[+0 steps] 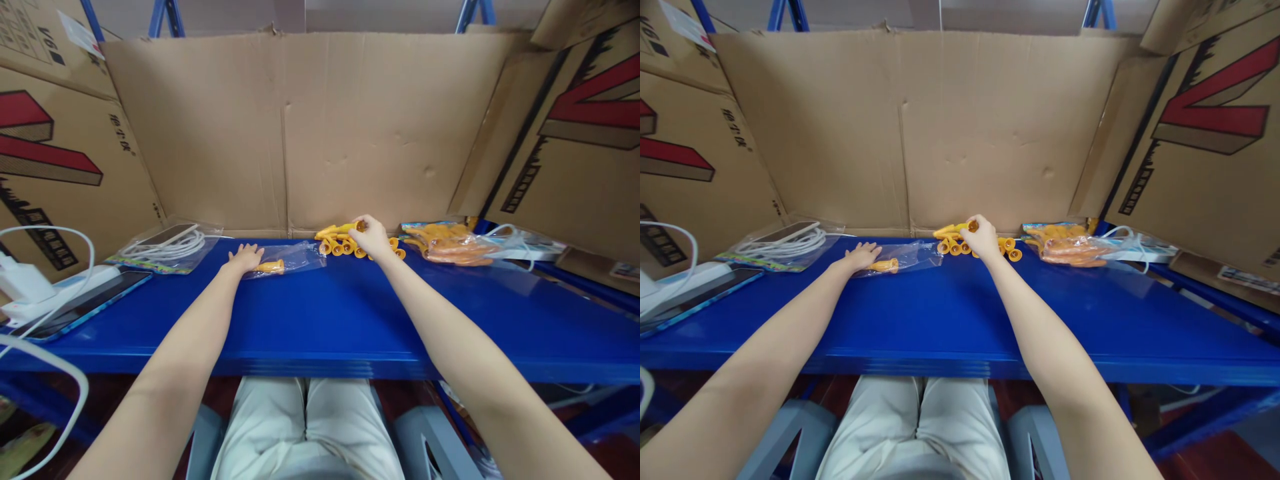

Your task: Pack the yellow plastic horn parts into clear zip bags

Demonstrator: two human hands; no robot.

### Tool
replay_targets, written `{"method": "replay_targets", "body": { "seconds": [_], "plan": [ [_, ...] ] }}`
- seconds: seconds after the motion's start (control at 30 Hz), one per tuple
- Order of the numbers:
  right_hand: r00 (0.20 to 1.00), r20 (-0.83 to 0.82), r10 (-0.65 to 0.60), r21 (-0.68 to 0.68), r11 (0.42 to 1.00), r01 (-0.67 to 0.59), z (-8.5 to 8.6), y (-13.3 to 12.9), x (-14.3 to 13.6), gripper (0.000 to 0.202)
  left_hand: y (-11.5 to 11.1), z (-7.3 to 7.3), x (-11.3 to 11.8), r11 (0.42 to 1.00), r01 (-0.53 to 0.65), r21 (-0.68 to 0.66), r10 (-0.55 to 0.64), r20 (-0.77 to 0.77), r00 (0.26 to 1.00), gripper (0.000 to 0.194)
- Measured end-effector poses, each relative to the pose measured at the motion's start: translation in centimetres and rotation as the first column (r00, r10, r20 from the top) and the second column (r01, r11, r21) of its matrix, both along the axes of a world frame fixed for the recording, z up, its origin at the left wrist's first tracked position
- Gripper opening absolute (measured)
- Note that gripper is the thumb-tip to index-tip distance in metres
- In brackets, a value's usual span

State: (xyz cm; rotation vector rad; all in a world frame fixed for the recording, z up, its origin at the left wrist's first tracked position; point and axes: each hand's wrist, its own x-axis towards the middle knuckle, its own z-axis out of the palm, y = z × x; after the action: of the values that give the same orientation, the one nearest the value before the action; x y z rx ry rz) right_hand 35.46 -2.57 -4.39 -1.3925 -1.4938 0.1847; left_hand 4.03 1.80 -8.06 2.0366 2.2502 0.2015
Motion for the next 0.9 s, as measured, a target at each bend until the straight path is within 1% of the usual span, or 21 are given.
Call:
{"method": "replay_targets", "body": {
  "seconds": [0.1, 0.17, 0.27, 0.37, 0.43, 0.5, 0.63, 0.73, 0.8, 0.9],
  "plan": [
    [0.993, 0.002, 0.12, -0.115, 0.986, -0.119, 0.6, -1.0, -0.7, 0.02, 0.0, 0.0, -0.3, 0.999, -0.02, 0.048, 0.019, 0.01, 1.0, 0.068],
    [0.984, 0.025, 0.175, -0.178, 0.97, -0.168, 1.0, -1.8, -1.1, 0.017, 0.1, -0.1, -0.4, 0.997, -0.023, 0.075, 0.022, 0.015, 1.0, 0.069],
    [0.972, 0.073, 0.226, -0.231, 0.951, -0.204, 1.4, -2.7, -1.4, 0.015, 0.2, -0.2, -0.4, 0.995, -0.026, 0.092, 0.025, 0.02, 1.0, 0.069],
    [0.954, 0.075, 0.29, -0.253, 0.931, -0.263, 1.5, -2.7, -1.4, 0.016, 0.2, -0.3, -0.4, 0.995, -0.028, 0.099, 0.027, 0.013, 1.0, 0.069],
    [0.94, 0.07, 0.334, -0.249, 0.918, -0.308, 1.0, -2.2, -1.4, 0.017, 0.2, -0.2, -0.4, 0.995, -0.016, 0.103, 0.016, 0.002, 1.0, 0.069],
    [0.932, 0.074, 0.354, -0.229, 0.916, -0.33, 0.2, -1.6, -1.7, 0.017, 0.1, -0.1, -0.3, 0.995, 0.003, 0.095, -0.002, -0.007, 1.0, 0.069],
    [0.954, 0.024, 0.3, -0.205, 0.935, -0.289, -2.0, -0.7, -3.5, 0.02, -0.2, 0.1, 0.0, 0.998, 0.03, 0.057, -0.03, -0.001, 1.0, 0.07],
    [0.948, -0.023, 0.316, -0.193, 0.929, -0.314, -3.3, -0.7, -5.1, 0.021, -0.5, 0.2, 0.3, 0.997, 0.057, 0.043, -0.057, 0.003, 0.998, 0.07],
    [0.921, -0.075, 0.383, -0.208, 0.897, -0.39, -3.8, -1.0, -5.8, 0.022, -0.7, 0.2, 0.7, 0.996, 0.082, 0.04, -0.082, 0.008, 0.997, 0.07],
    [0.847, -0.147, 0.511, -0.255, 0.808, -0.531, -4.0, -1.5, -6.2, 0.024, -1.2, 0.4, 1.3, 0.991, 0.128, 0.04, -0.129, 0.03, 0.991, 0.069]
  ]
}}
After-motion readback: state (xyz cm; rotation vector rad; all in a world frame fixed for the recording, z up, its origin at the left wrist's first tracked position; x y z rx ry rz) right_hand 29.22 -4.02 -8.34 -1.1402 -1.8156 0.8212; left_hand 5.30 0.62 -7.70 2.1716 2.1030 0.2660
